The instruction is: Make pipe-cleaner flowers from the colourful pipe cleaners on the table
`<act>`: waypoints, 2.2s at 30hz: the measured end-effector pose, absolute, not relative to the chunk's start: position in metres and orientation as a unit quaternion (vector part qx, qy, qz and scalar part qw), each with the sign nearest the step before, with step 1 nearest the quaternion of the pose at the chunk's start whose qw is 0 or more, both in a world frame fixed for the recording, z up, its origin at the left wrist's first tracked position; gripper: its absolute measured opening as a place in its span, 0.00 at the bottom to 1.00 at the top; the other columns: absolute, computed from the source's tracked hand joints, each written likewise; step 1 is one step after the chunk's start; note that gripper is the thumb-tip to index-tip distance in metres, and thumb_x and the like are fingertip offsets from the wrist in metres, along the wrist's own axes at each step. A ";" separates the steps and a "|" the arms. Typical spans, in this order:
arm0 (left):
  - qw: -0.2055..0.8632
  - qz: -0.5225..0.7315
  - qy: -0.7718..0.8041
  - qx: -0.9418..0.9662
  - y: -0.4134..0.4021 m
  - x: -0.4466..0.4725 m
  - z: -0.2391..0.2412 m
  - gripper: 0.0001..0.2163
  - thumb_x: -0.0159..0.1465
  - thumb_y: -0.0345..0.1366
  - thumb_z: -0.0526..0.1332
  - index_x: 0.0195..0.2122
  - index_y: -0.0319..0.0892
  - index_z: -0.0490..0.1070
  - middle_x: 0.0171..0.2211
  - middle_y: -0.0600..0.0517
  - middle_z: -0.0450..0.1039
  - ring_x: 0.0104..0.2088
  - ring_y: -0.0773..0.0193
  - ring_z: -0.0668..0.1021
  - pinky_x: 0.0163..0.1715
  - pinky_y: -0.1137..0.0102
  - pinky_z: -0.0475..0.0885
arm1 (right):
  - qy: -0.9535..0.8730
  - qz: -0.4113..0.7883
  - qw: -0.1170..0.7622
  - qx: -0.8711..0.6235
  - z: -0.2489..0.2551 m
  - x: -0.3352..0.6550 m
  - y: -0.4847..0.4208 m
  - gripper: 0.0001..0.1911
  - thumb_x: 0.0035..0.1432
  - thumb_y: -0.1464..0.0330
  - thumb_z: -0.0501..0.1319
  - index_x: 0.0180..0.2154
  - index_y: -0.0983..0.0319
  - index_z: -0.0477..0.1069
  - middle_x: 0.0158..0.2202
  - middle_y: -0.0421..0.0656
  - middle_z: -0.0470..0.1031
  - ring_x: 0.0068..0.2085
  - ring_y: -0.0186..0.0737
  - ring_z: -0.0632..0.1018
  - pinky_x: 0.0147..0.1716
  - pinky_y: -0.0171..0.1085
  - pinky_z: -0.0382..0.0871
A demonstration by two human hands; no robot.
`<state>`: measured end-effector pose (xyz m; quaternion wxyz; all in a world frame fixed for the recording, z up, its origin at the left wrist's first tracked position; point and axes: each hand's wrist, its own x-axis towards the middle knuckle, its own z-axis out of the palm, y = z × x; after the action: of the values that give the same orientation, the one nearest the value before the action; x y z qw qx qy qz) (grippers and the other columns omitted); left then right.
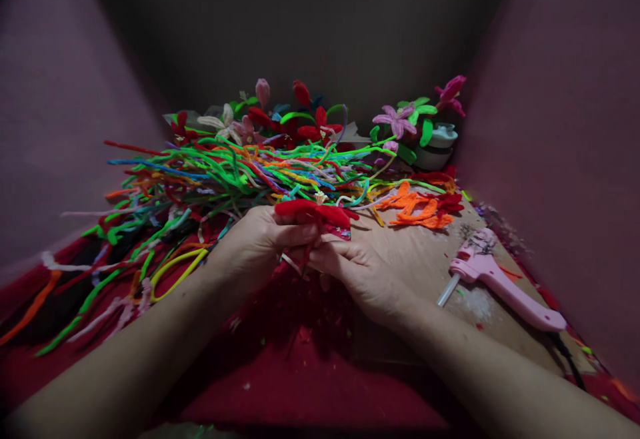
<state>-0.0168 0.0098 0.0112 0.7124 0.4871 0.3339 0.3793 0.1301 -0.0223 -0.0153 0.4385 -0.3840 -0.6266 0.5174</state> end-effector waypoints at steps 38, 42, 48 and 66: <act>0.678 0.325 0.357 0.554 0.008 -0.014 0.016 0.07 0.51 0.34 0.64 0.28 0.35 0.75 0.21 0.51 0.72 0.19 0.66 0.73 0.21 0.71 0.70 | -0.521 0.624 0.450 -0.371 -0.023 0.131 -0.023 0.09 0.51 0.65 0.58 0.21 0.59 0.67 0.21 0.39 0.67 0.23 0.34 0.64 0.23 0.35 0.57; 0.705 0.321 0.335 0.536 0.008 -0.016 0.016 0.09 0.51 0.36 0.65 0.29 0.34 0.76 0.20 0.51 0.72 0.20 0.67 0.74 0.24 0.72 0.70 | -0.525 0.610 0.447 -0.391 -0.021 0.130 -0.024 0.10 0.49 0.63 0.60 0.20 0.59 0.67 0.19 0.38 0.65 0.22 0.34 0.64 0.22 0.35 0.56; 0.746 0.330 0.316 0.485 0.014 -0.018 0.006 0.10 0.49 0.35 0.67 0.29 0.33 0.74 0.19 0.51 0.71 0.18 0.68 0.72 0.20 0.72 0.69 | -0.520 0.610 0.447 -0.399 -0.020 0.129 -0.024 0.10 0.47 0.63 0.61 0.18 0.59 0.72 0.20 0.41 0.70 0.23 0.36 0.68 0.24 0.36 0.61; 0.750 0.396 0.315 0.425 0.016 -0.011 -0.006 0.15 0.47 0.33 0.69 0.34 0.37 0.68 0.25 0.53 0.72 0.18 0.68 0.73 0.16 0.72 0.69 | -0.387 0.707 0.492 -0.329 -0.044 0.128 -0.015 0.04 0.48 0.69 0.63 0.30 0.60 0.74 0.25 0.40 0.73 0.25 0.34 0.70 0.22 0.33 0.58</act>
<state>-0.0110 0.0164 -0.0058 0.7503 0.4250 0.3152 0.3964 0.1279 -0.0155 -0.0440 0.4921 -0.3288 -0.3872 0.7070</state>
